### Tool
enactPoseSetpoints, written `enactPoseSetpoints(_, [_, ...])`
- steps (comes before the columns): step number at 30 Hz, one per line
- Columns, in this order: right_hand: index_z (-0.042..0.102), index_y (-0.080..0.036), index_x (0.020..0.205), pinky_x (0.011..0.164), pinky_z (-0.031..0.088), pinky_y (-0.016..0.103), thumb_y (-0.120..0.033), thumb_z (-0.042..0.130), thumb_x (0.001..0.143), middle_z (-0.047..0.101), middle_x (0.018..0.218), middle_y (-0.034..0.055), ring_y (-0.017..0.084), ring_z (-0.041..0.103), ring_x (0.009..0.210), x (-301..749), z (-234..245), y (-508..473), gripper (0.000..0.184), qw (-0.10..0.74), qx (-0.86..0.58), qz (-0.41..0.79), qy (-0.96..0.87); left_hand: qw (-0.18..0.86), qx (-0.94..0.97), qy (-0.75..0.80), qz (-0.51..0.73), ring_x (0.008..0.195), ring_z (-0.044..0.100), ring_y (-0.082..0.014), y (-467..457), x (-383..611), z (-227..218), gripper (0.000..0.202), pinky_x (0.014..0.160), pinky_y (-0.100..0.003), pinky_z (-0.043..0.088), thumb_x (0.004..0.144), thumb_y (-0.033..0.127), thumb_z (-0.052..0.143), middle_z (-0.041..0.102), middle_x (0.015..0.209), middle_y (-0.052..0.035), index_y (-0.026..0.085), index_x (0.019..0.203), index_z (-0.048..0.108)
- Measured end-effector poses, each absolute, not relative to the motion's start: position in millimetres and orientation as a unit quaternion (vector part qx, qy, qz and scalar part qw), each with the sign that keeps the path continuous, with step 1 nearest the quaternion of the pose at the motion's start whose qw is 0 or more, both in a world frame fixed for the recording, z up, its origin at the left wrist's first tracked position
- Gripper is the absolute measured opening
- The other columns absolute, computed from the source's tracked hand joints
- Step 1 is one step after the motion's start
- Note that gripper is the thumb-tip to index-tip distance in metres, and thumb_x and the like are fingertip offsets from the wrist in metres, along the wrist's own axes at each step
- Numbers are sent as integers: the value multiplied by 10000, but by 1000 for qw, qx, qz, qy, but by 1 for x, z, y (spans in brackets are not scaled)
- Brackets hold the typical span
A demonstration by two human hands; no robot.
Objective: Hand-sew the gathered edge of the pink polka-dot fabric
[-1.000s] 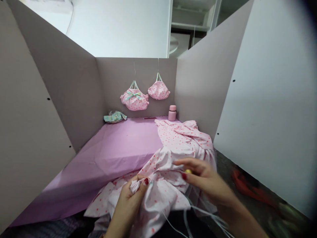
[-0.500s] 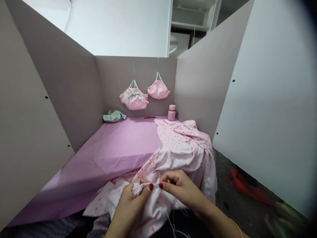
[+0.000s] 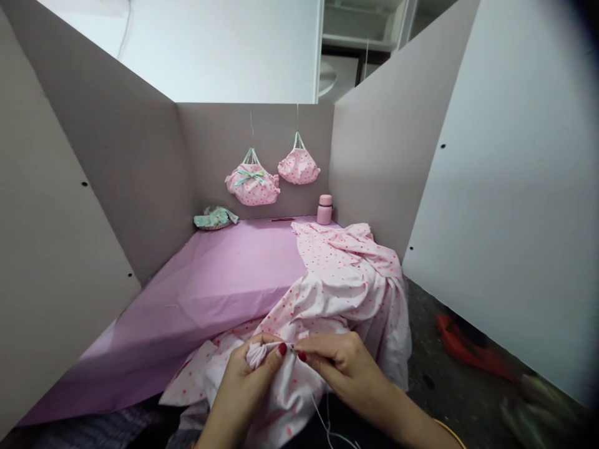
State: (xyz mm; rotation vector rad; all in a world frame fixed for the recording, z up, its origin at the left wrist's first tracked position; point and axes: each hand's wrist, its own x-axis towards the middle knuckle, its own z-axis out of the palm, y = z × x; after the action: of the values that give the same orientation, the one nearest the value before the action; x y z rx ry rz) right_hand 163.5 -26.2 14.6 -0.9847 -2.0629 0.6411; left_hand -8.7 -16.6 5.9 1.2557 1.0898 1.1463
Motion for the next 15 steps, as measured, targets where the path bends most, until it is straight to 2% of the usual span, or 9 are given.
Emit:
enactPoseSetpoints(4, [694, -186, 848, 629, 450, 246, -194, 488, 874, 679, 759, 25, 143, 607, 676, 162, 14, -25, 208, 375, -401, 238, -802, 530, 530, 458, 478, 561, 540, -157, -16, -9, 5, 179, 537, -223, 426, 652, 340, 676, 636, 601, -9, 162, 663, 665])
enactPoseSetpoints(15, [692, -197, 888, 650, 451, 232, -146, 492, 864, 692, 797, 15, 135, 627, 726, 161, 15, -26, 207, 388, -394, 251, -794, 525, 532, 457, 481, 550, 556, -163, -16, -9, 6, 150, 519, -232, 438, 647, 317, 681, 649, 582, -16, 168, 636, 679])
